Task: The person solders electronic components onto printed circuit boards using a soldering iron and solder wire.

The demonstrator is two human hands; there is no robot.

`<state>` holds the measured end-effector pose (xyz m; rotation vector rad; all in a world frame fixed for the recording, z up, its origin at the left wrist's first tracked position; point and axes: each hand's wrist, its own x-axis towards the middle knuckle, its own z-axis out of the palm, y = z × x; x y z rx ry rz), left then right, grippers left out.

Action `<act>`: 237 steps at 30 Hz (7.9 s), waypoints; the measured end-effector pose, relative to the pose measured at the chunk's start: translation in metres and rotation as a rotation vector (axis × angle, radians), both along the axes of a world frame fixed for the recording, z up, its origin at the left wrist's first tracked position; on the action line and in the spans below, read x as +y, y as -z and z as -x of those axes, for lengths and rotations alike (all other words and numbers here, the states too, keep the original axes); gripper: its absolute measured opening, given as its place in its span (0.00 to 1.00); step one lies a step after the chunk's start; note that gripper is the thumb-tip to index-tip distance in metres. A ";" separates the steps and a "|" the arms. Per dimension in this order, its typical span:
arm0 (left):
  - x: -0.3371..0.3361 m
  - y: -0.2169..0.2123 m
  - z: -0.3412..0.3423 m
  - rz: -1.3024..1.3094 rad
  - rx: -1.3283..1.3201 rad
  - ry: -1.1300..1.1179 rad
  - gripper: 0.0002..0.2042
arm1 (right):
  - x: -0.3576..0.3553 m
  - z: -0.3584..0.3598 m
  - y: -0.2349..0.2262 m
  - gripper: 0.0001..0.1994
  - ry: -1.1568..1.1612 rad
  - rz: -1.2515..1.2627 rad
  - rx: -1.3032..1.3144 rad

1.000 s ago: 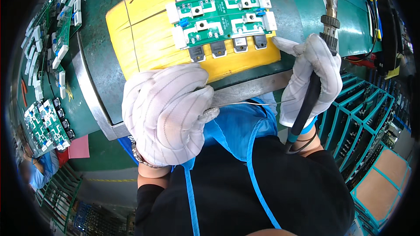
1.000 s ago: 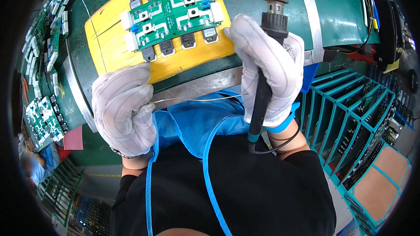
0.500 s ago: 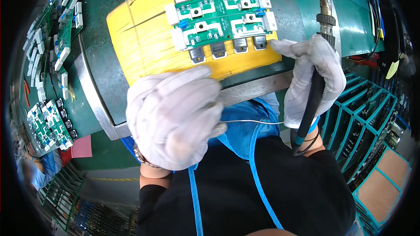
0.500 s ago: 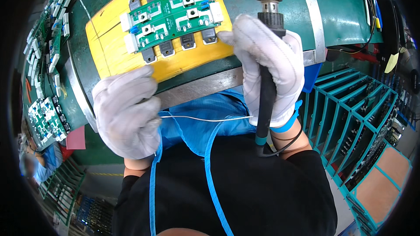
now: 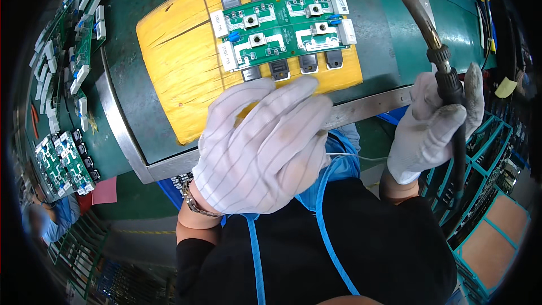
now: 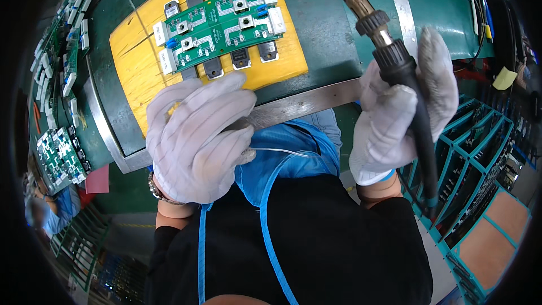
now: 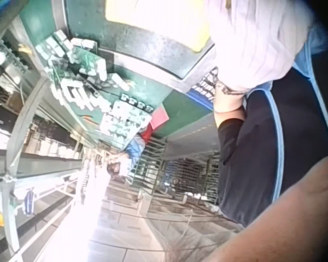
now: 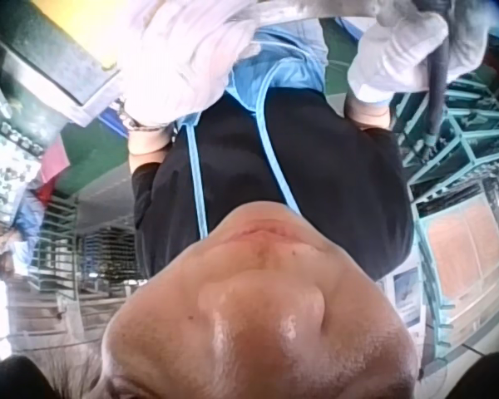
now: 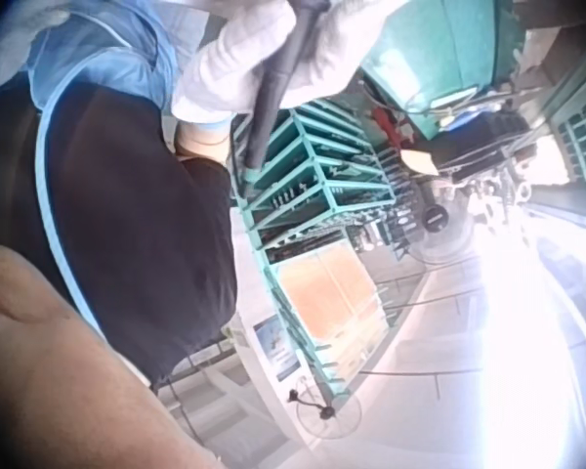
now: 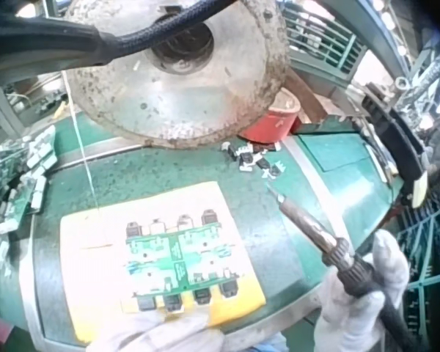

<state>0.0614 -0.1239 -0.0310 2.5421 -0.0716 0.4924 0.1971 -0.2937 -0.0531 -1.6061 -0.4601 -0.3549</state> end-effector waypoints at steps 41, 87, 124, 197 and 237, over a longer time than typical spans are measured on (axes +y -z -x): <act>0.017 0.010 0.018 -0.169 -0.219 -0.486 0.17 | 0.006 0.006 -0.024 0.11 -0.395 0.227 -0.531; 0.019 0.011 0.014 -0.156 -0.189 -0.455 0.17 | -0.002 0.012 -0.038 0.10 -0.355 0.654 -0.712; 0.013 0.013 0.005 -0.180 -0.276 -0.504 0.16 | -0.015 -0.005 -0.018 0.11 -0.166 0.378 -0.596; 0.022 0.009 0.032 -0.076 -0.160 -0.557 0.12 | 0.019 0.002 -0.062 0.11 -0.137 0.586 -0.351; 0.020 0.016 0.015 -0.117 -0.186 -0.594 0.15 | -0.018 0.003 -0.015 0.23 -0.139 0.827 -0.550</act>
